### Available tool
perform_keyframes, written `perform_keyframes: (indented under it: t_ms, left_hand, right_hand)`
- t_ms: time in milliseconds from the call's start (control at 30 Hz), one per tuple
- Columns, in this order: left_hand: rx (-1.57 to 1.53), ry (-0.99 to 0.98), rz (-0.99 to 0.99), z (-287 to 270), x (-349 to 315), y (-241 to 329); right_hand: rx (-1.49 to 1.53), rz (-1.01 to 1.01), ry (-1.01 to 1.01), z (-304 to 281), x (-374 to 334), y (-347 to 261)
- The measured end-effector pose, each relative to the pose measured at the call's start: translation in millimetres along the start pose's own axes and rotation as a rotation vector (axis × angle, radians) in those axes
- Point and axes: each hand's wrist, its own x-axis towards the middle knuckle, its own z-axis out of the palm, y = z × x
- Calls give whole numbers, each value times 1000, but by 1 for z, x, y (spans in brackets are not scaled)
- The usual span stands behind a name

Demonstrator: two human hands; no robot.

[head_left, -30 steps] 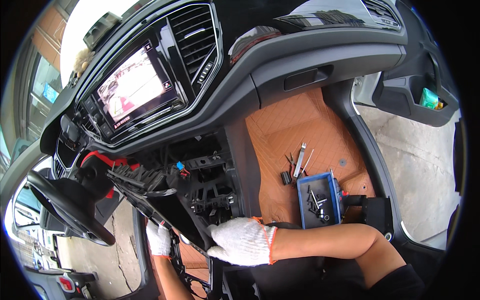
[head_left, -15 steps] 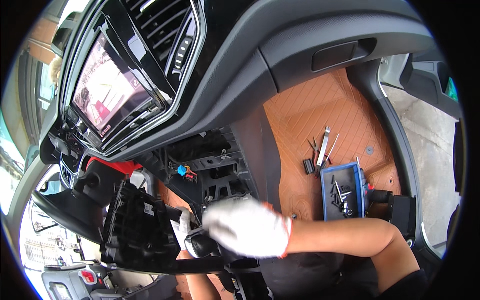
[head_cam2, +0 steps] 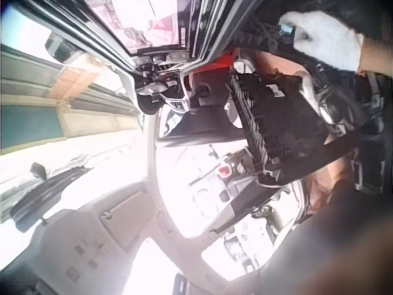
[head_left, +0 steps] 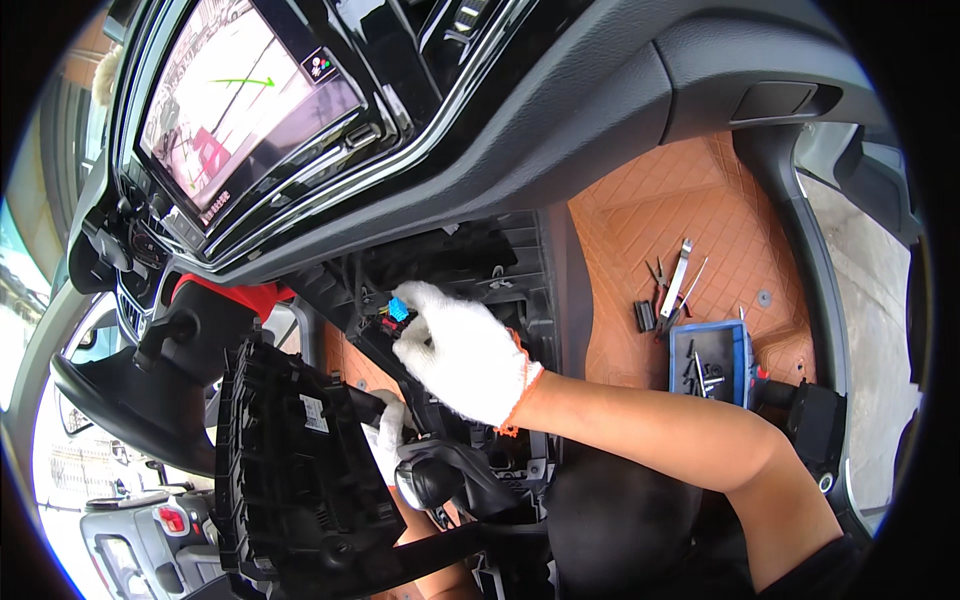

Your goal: The person removes the center console trim and climate control panel from a car interior. They use a power drill to remove screws, detach trim pieces, and disconnect wiring harnesses, placing removed parts on the passenger seat.

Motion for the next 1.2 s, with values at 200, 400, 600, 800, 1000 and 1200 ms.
perform_keyframes:
  t_ms: [200, 400, 600, 800, 1000, 1200]
  left_hand:
    - [46, -22, 36, -17, 10, -21]
    - [105, -42, -105, -33, 19, -20]
    - [246, 6, -49, -37, 29, -33]
    - [58, -143, -366, -49, 44, -28]
    - [293, 27, -81, -21, 29, -27]
    - [127, -54, 64, -29, 25, -36]
  right_hand:
    - [34, -6, -172, 7, 25, 8]
    - [-384, -43, -44, 37, 18, 13]
    - [-225, -160, 122, 30, 10, -1]
    - [-131, -110, 228, 38, 29, 8]
    - [426, 230, -238, 19, 40, -4]
    - [839, 342, -484, 16, 23, -33]
